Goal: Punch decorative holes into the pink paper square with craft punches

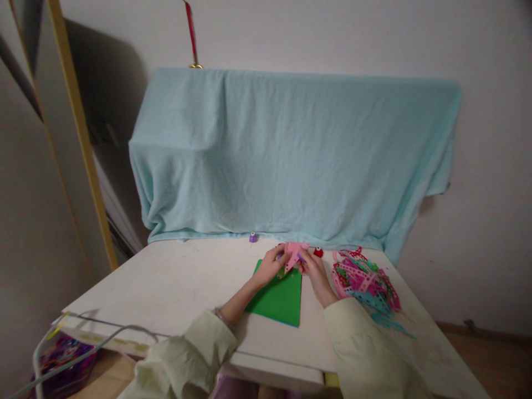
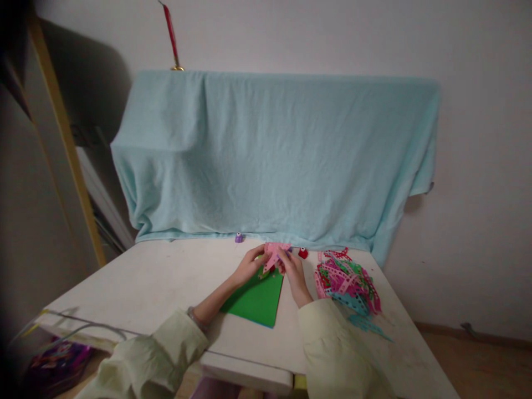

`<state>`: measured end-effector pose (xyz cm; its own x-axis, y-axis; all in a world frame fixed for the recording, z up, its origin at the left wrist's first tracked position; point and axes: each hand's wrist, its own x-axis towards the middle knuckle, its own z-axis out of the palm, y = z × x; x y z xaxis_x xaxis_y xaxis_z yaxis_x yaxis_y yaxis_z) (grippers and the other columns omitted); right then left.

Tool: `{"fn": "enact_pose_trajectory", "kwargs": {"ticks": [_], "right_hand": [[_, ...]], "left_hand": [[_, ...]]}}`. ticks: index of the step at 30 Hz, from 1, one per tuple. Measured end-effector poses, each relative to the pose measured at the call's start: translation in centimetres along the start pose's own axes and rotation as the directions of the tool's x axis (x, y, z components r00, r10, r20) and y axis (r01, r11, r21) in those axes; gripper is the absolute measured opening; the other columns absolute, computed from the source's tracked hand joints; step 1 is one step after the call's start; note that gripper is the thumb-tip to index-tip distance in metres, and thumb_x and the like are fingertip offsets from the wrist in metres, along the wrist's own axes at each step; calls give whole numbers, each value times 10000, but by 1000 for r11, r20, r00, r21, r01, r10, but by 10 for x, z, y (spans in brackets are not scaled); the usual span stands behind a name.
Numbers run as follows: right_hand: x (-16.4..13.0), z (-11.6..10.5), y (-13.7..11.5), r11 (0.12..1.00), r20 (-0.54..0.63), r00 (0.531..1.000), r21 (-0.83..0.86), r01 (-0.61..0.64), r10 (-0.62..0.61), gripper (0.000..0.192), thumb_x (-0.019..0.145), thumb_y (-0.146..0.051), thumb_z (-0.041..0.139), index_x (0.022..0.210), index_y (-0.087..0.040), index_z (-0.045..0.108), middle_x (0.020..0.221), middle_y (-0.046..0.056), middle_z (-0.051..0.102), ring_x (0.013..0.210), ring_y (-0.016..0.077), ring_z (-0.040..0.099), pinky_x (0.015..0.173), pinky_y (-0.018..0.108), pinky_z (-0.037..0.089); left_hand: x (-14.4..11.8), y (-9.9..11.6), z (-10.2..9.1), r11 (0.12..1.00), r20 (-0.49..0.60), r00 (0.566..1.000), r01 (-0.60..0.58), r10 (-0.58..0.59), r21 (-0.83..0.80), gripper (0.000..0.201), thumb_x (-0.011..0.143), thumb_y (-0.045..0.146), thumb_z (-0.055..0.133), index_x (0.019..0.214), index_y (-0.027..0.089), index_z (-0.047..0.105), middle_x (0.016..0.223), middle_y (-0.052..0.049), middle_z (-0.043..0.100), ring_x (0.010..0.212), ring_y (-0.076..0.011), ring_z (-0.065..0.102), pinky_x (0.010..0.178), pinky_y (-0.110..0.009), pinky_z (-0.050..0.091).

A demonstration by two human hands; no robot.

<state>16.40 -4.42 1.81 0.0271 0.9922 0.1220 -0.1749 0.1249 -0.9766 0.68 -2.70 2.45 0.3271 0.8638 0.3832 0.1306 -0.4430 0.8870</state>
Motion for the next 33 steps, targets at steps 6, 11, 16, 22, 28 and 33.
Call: {"fn": "enact_pose_trajectory", "kwargs": {"ticks": [6, 11, 16, 22, 28, 33], "right_hand": [[5, -1, 11, 999, 28, 1000, 36, -14, 13, 403, 751, -577, 642, 712, -178, 602, 547, -15, 541, 438, 90, 408, 433, 240, 255], [4, 0, 9, 992, 43, 998, 116, -42, 37, 364, 729, -537, 676, 764, -181, 608, 561, -23, 550, 425, 85, 406, 419, 239, 248], [2, -2, 8, 993, 16, 1000, 120, 5, -7, 293, 718, -454, 709, 724, -176, 617, 554, -24, 543, 429, 74, 390, 418, 235, 218], [1, 0, 10, 996, -23, 999, 84, 38, -36, 305, 715, -441, 716, 648, -168, 600, 500, -28, 511, 393, 56, 345, 398, 235, 163], [4, 1, 10, 998, 59, 998, 44, -40, 37, 347, 738, -512, 680, 712, -171, 621, 506, -28, 514, 383, 70, 399, 376, 217, 216], [7, -2, 13, 996, 60, 994, 9, -88, 88, 387, 753, -555, 650, 705, -173, 602, 511, -28, 516, 392, 80, 419, 381, 214, 251]], "left_hand": [[-1, 3, 1, 1000, 19, 1000, 11, -10, -22, 385, 879, 461, 485, 997, 130, 641, 937, -71, 659, 862, -203, 567, 826, -306, 424], [0, 4, 1, 998, 39, 999, 5, -3, -58, 374, 870, 451, 500, 1002, 133, 646, 948, -74, 658, 893, -211, 571, 846, -318, 429], [0, 4, 1, 998, 48, 999, 14, -11, -56, 360, 854, 453, 514, 921, 134, 666, 894, -67, 665, 838, -202, 573, 802, -305, 437], [-3, 8, 3, 999, 44, 999, 2, 0, -43, 387, 872, 473, 470, 905, 146, 674, 921, -64, 673, 874, -209, 573, 822, -303, 431], [-3, 1, 2, 999, 36, 999, 12, -11, -36, 409, 877, 499, 471, 804, 137, 646, 806, -43, 648, 767, -177, 561, 758, -279, 426], [-1, -6, 0, 1000, 47, 998, 29, -28, -12, 429, 880, 504, 465, 815, 121, 646, 792, -42, 640, 751, -177, 551, 726, -274, 416]]}}
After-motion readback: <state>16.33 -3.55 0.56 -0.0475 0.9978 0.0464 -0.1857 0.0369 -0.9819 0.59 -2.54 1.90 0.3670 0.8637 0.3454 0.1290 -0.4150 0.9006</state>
